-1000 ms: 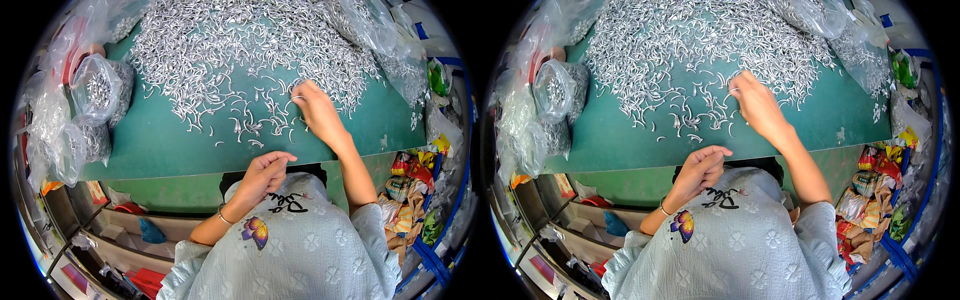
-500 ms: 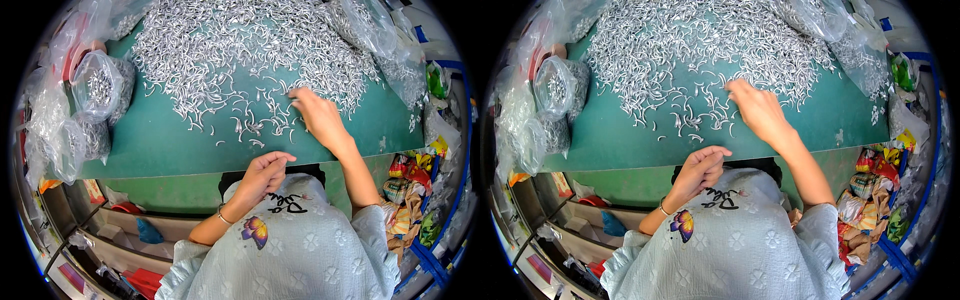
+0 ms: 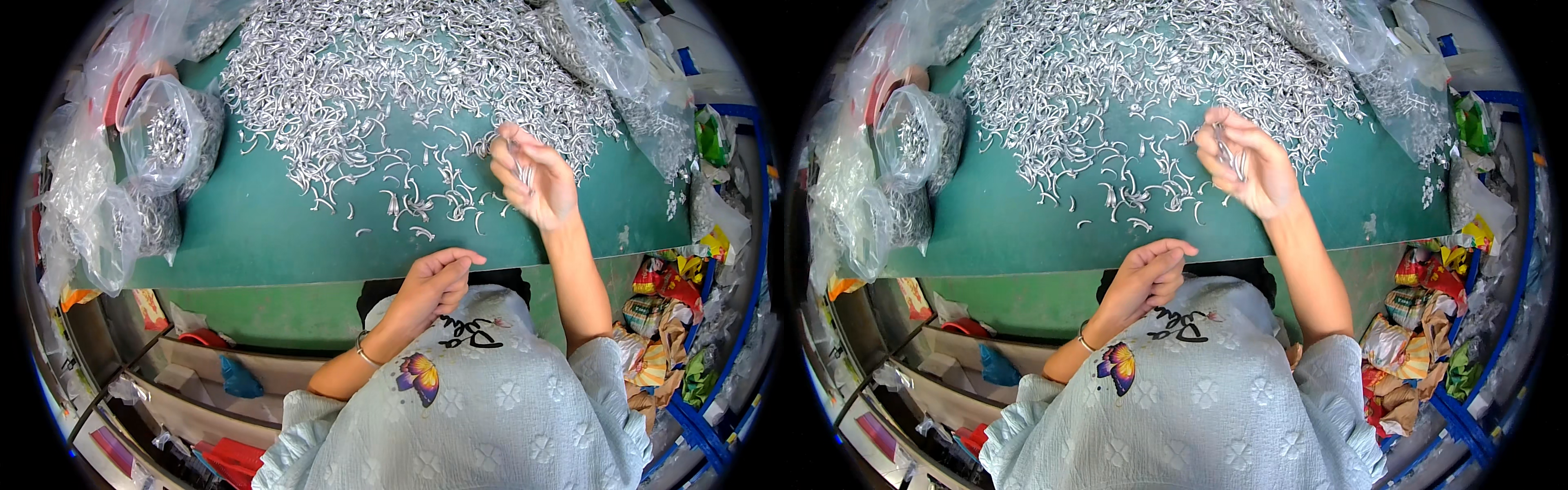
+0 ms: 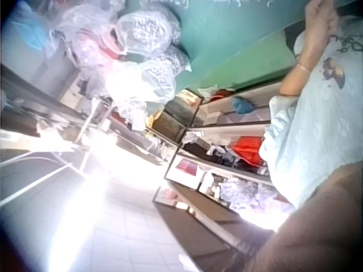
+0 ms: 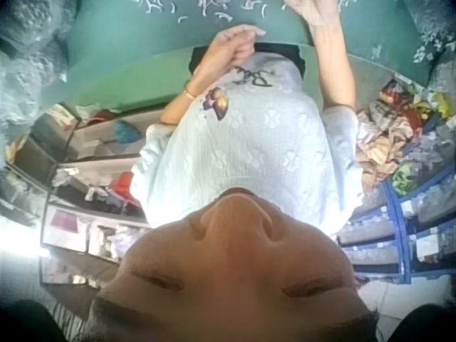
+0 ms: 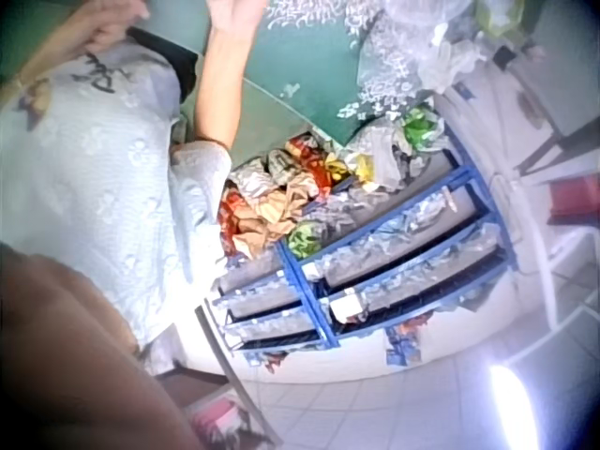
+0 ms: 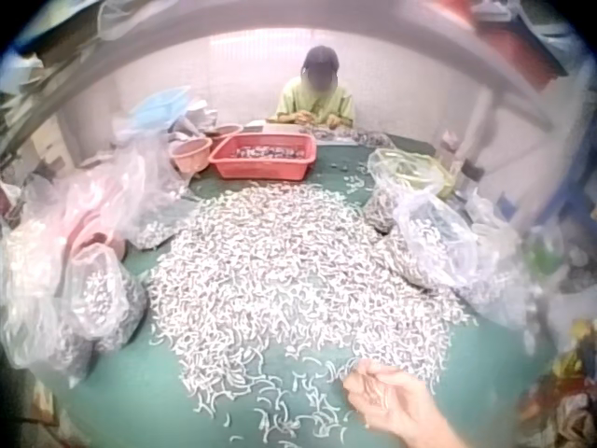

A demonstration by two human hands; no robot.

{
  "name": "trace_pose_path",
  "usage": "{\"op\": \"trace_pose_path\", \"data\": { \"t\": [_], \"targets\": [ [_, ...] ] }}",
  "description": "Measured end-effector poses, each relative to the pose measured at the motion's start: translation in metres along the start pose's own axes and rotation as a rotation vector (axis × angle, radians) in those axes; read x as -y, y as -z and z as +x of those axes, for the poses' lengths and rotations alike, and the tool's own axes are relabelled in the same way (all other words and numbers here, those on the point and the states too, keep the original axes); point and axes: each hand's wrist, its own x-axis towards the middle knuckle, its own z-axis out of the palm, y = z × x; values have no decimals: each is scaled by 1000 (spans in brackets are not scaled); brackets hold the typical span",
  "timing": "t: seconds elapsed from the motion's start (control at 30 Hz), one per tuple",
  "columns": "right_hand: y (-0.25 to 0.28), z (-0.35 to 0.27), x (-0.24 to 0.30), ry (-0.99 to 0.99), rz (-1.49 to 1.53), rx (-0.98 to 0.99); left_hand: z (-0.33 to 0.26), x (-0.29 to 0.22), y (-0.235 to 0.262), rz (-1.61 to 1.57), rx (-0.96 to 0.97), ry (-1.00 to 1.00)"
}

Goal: The person sorts small curved metal parts from a pile on a green workbench by hand, organizing them into separate piles and placing some into clear plastic bags.

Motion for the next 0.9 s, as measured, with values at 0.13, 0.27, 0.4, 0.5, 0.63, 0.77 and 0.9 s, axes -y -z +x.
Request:
{"op": "trace_pose_path", "data": {
  "t": [0.13,0.27,0.4,0.5,0.63,0.77,0.9],
  "targets": [
    [-8,26,3,193,-1197,-298,-1,2,1,5,-14,-2],
    [-15,42,-6,73,-2119,-450,0,3,1,3,9,0],
    [-5,47,1,24,-2003,-343,-1,3,1,5,13,-5],
    [5,44,13,19,-1742,-276,-3,3,3,0,4,-13],
    [14,26,21,-131,-437,-72,-3,3,3,-6,15,-18],
    [6,31,-7,-173,329,170,-1,3,2,-12,14,-2],
    [-3,45,-2,-117,287,79,-2,4,5,-18,16,-11]
  ]
}}
